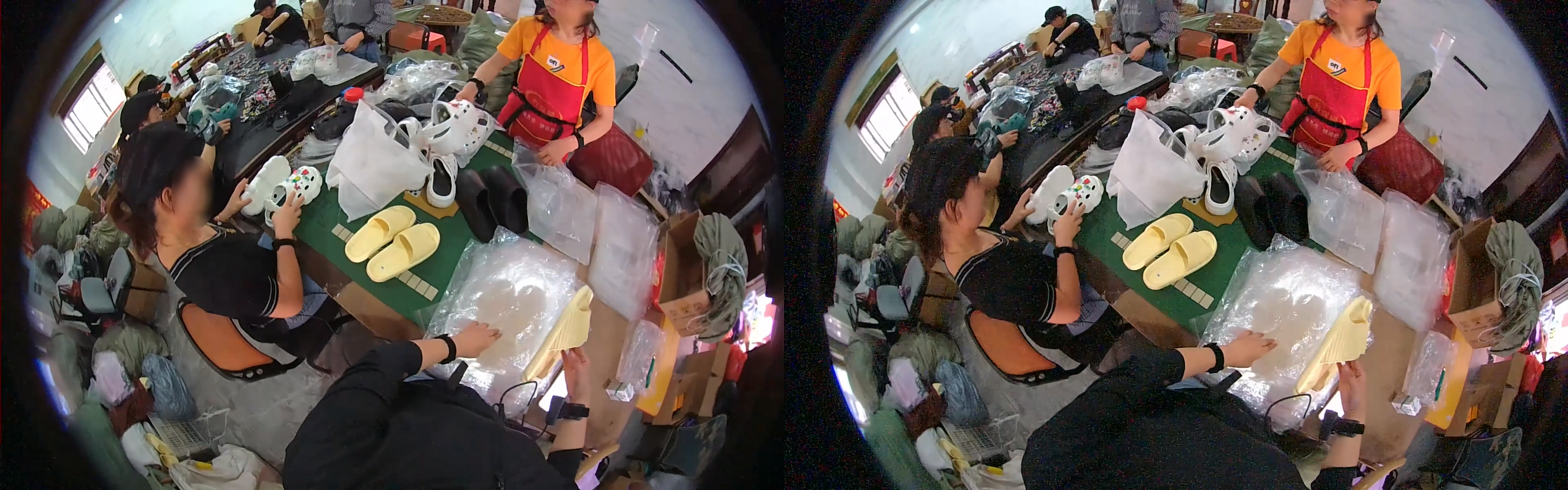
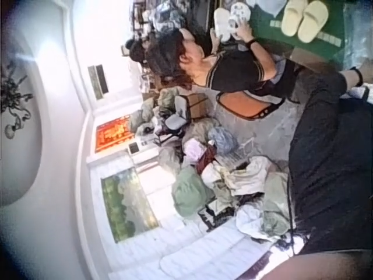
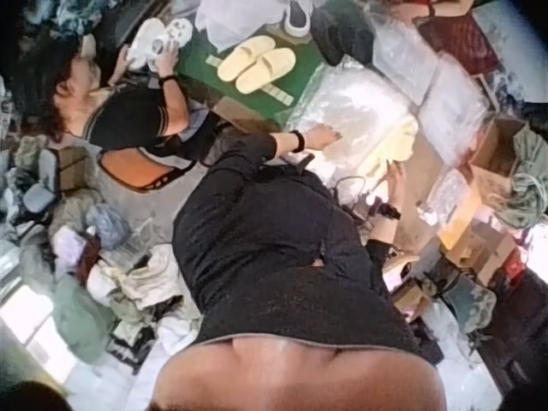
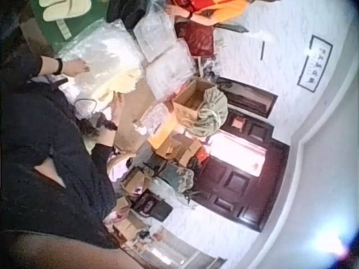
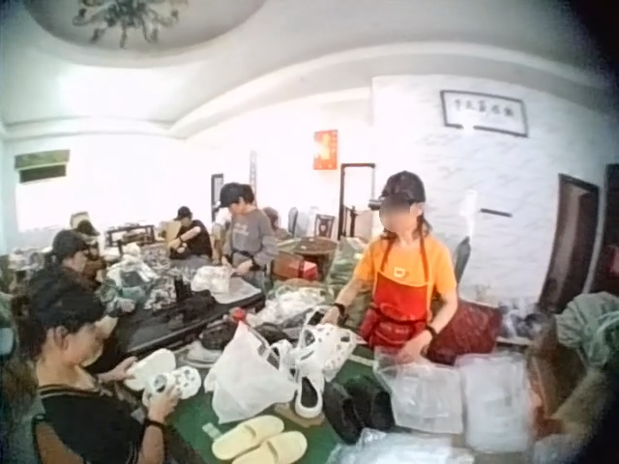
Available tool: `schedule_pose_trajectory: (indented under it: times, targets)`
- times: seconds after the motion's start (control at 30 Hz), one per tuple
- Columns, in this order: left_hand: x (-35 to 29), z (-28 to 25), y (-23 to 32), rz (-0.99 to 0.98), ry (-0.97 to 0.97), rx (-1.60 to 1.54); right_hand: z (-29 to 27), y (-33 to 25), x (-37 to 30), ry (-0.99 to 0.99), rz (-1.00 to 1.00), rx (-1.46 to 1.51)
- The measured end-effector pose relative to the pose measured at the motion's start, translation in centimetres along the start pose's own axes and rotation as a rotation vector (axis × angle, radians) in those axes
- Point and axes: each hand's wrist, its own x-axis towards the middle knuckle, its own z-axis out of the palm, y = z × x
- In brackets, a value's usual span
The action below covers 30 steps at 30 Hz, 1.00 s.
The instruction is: Packing various styles of shoes and sandals into plastic bags for shipping.
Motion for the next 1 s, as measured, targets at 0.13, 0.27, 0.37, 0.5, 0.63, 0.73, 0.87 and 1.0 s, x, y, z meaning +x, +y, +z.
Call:
schedule_pose_trajectory:
  times: [0.13,0.27,0.37,0.5,0.63,0.73,0.87,1.0]
  targets:
    - [-0.7,-0.3,-0.6,0.066,0.078,0.128,0.4,-0.6,0.1,0.047,-0.032,-0.028]
    - [-1.5,0.2,-1.3,0.111,-0.012,0.128,0.2,0.4,-0.8,0.111,-0.027,0.029]
    - [-1.7,1.0,-2.2,0.146,-0.035,0.113,0.5,1.2,-1.8,0.177,-0.012,0.052]
    - [-1.4,0.4,-2.3,0.126,0.015,0.162,1.0,1.3,-2.9,0.155,0.125,-0.101]
    - [0.0,1.3,-4.2,0.181,0.099,0.137,2.5,0.4,-4.2,0.164,0.166,-0.236]
    - [1.0,-0.7,-3.1,0.061,0.094,-0.126,2.9,-0.9,-7.3,0.043,0.274,-0.059]
    - [1.2,3.8,-8.0,0.035,0.257,-0.433,5.3,-0.4,-8.4,-0.214,0.400,-0.180]
    - [2.7,1.1,-5.6,0.206,0.025,-0.110,5.6,4.2,-10.1,-0.408,0.355,-0.360]
